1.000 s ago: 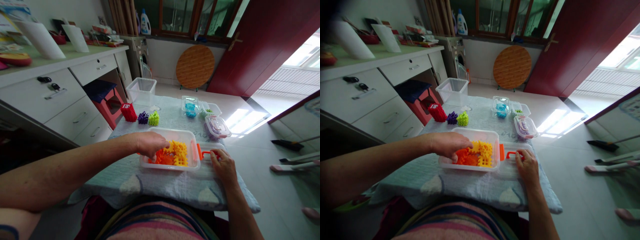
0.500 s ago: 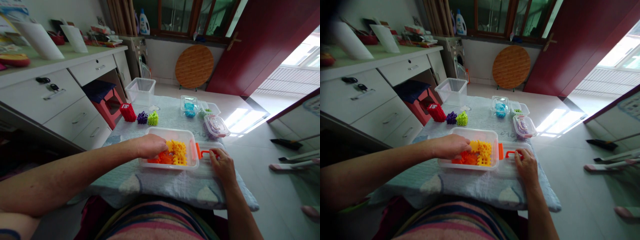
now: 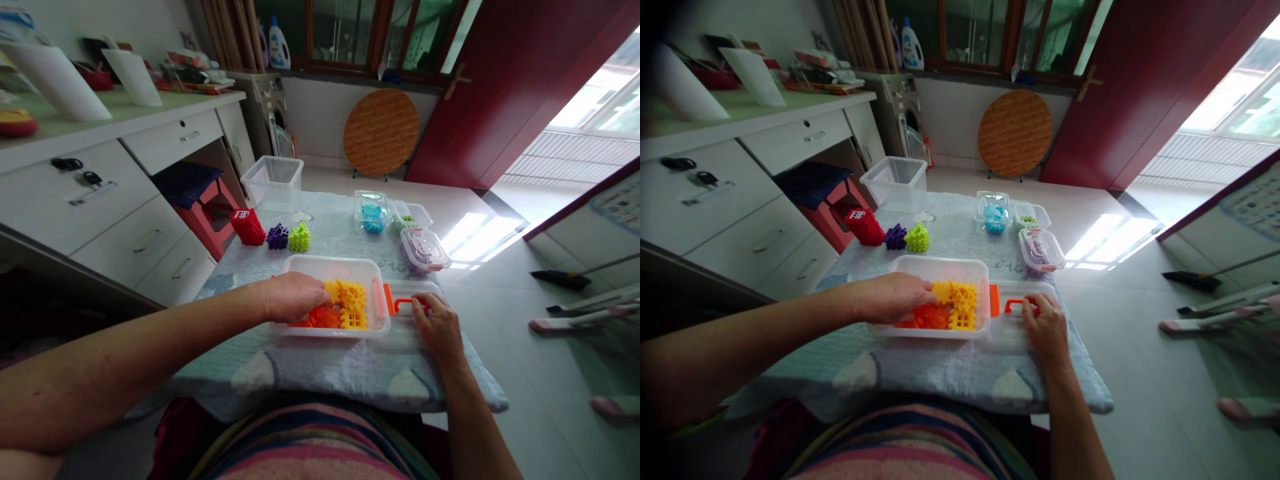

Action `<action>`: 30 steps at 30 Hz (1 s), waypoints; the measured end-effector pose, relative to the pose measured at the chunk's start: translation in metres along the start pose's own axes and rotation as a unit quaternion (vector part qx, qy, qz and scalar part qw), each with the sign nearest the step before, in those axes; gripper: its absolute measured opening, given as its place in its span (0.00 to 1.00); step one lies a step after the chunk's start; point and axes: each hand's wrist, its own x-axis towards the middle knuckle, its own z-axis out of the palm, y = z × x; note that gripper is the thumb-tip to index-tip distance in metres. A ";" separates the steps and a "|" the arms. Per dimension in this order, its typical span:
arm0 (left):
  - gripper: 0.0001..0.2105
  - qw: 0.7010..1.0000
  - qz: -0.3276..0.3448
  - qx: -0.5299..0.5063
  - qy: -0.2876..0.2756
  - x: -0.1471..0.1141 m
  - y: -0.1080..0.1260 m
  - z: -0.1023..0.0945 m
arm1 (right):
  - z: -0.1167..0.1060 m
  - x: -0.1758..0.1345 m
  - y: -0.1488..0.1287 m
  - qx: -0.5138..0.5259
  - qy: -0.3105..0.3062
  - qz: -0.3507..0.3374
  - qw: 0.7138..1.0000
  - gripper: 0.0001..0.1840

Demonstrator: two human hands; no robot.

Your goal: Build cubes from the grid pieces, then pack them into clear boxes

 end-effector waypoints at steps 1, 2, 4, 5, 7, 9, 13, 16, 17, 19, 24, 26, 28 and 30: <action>0.11 1.000 0.008 0.007 -0.006 -0.001 -0.001 -0.003 | 0.000 0.000 0.000 0.001 0.000 0.000 1.000 0.12; 0.12 1.000 0.022 0.012 -0.011 -0.003 -0.002 -0.007 | 0.000 0.000 0.000 0.002 -0.001 0.000 1.000 0.12; 0.13 0.998 0.049 -0.005 0.026 -0.009 -0.006 -0.015 | 0.000 -0.001 0.001 0.007 -0.005 -0.002 1.000 0.11; 0.13 0.995 0.056 -0.030 0.074 -0.013 -0.009 -0.019 | 0.000 -0.001 0.001 0.009 -0.006 -0.004 1.000 0.10; 0.11 0.975 0.046 -0.090 0.199 -0.023 -0.016 -0.023 | 0.000 -0.001 0.001 0.014 -0.004 -0.006 1.000 0.09; 0.10 0.932 0.003 -0.148 0.331 -0.035 -0.023 -0.019 | 0.000 -0.002 0.000 0.019 0.002 -0.005 1.000 0.09; 0.11 0.836 -0.087 -0.252 0.480 -0.053 -0.034 0.013 | -0.005 -0.002 0.000 0.012 -0.015 0.000 1.000 0.11; 0.11 0.772 -0.139 -0.353 0.510 -0.055 -0.039 0.046 | -0.012 -0.002 0.003 -0.008 -0.049 -0.015 0.999 0.11; 0.12 0.748 -0.159 -0.393 0.511 -0.053 -0.040 0.056 | -0.013 -0.002 0.005 -0.018 -0.057 -0.026 0.998 0.11; 0.16 0.697 -0.191 -0.479 0.498 -0.046 -0.043 0.070 | -0.015 -0.002 0.006 -0.042 -0.057 -0.051 0.996 0.10; 0.19 0.590 -0.172 -0.657 0.436 -0.026 -0.047 0.076 | -0.013 -0.011 0.001 -0.088 -0.014 -0.089 0.992 0.11; 0.19 0.565 -0.158 -0.694 0.418 -0.020 -0.048 0.071 | -0.013 -0.017 -0.001 -0.093 -0.007 -0.091 0.991 0.12; 0.18 0.555 -0.148 -0.714 0.400 -0.016 -0.049 0.068 | -0.014 -0.020 -0.003 -0.089 -0.015 -0.084 0.992 0.12; 0.18 0.556 -0.142 -0.722 0.387 -0.015 -0.051 0.068 | -0.015 -0.022 -0.003 -0.078 -0.034 -0.070 0.994 0.12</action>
